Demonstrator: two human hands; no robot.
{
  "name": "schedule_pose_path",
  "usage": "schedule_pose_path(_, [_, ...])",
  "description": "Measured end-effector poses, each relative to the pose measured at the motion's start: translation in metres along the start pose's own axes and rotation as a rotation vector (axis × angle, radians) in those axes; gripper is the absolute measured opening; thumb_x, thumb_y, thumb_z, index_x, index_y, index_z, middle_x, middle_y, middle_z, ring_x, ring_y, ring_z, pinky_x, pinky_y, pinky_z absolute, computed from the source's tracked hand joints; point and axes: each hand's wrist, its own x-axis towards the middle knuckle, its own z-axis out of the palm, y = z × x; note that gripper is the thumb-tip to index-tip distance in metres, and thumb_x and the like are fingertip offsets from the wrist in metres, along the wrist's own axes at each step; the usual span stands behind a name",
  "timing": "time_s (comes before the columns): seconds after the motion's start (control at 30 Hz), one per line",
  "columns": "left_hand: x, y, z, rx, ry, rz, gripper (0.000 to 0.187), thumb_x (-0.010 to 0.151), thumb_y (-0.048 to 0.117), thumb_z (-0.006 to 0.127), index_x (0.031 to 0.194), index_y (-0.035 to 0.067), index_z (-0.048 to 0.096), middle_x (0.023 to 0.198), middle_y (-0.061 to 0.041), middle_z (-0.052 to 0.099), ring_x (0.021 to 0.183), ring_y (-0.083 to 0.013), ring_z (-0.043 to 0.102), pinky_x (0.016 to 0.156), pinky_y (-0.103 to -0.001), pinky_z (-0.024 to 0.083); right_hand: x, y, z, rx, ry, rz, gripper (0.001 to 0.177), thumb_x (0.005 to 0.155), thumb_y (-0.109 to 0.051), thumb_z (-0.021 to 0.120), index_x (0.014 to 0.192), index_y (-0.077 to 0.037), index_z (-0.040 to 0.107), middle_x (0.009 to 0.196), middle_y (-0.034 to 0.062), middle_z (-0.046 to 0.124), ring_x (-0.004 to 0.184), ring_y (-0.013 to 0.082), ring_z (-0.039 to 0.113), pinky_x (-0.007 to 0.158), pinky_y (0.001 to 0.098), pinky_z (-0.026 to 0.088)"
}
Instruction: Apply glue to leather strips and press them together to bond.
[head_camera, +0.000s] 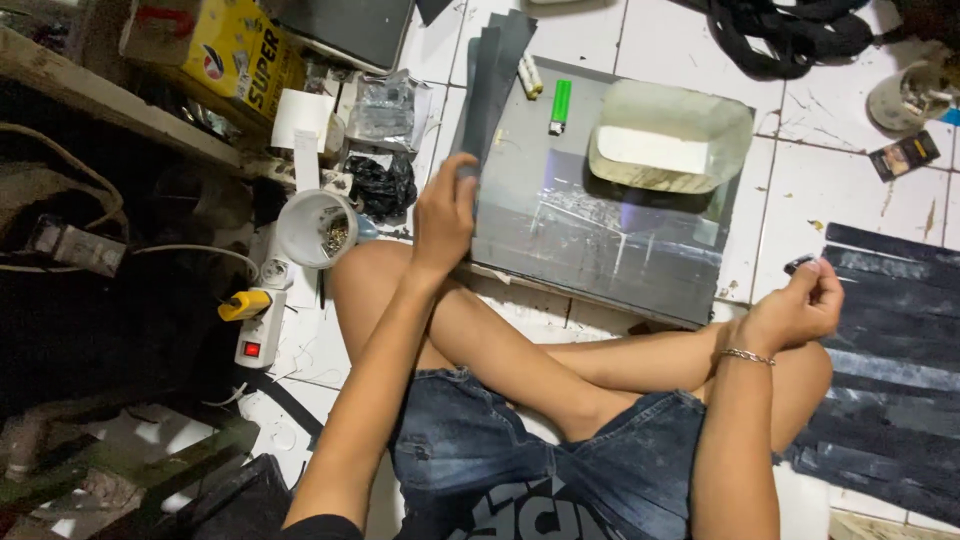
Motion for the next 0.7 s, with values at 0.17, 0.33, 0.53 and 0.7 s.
schedule_pose_path(0.17, [0.004,-0.045,0.031,0.339,-0.037,-0.105,0.037,0.093,0.012,0.065,0.129,0.011,0.058,0.113,-0.01,0.061,0.104,-0.0302,0.059,0.091,-0.046,0.048,0.004,0.012,0.007,-0.05,-0.024,-0.091,0.016,0.094,0.0,0.065,0.103,0.004,0.077,0.09,0.0099,0.076,0.08,0.0162,0.069,0.073,0.0264,0.059])
schedule_pose_path(0.33, [0.009,-0.046,0.048,0.487,-0.02,-0.17,0.043,0.091,0.022,0.072,0.129,0.007,0.058,0.112,-0.013,0.059,0.102,-0.0325,0.058,0.087,-0.045,0.048,0.004,0.011,0.013,-0.052,-0.032,-0.033,0.014,0.096,0.001,0.064,0.103,0.003,0.076,0.09,0.0078,0.075,0.081,0.0138,0.068,0.075,0.0246,0.059])
schedule_pose_path(0.53, [0.007,-0.051,0.041,0.418,0.022,-0.178,0.038,0.093,0.022,0.069,0.127,0.008,0.062,0.112,-0.013,0.07,0.099,-0.0318,0.064,0.091,-0.046,0.045,0.009,0.016,0.016,-0.092,-0.046,-0.044,0.016,0.095,0.001,0.064,0.105,0.004,0.077,0.09,0.0085,0.076,0.08,0.0146,0.068,0.073,0.0252,0.059])
schedule_pose_path(0.7, [0.013,-0.033,0.024,0.18,0.049,-0.274,0.034,0.085,0.011,0.078,0.117,0.008,0.067,0.096,-0.009,0.071,0.077,-0.0246,0.065,0.073,-0.039,0.053,0.01,0.011,0.02,-0.037,-0.033,0.038,0.014,0.095,0.001,0.065,0.104,0.002,0.076,0.094,0.0082,0.077,0.083,0.0133,0.07,0.076,0.0242,0.062])
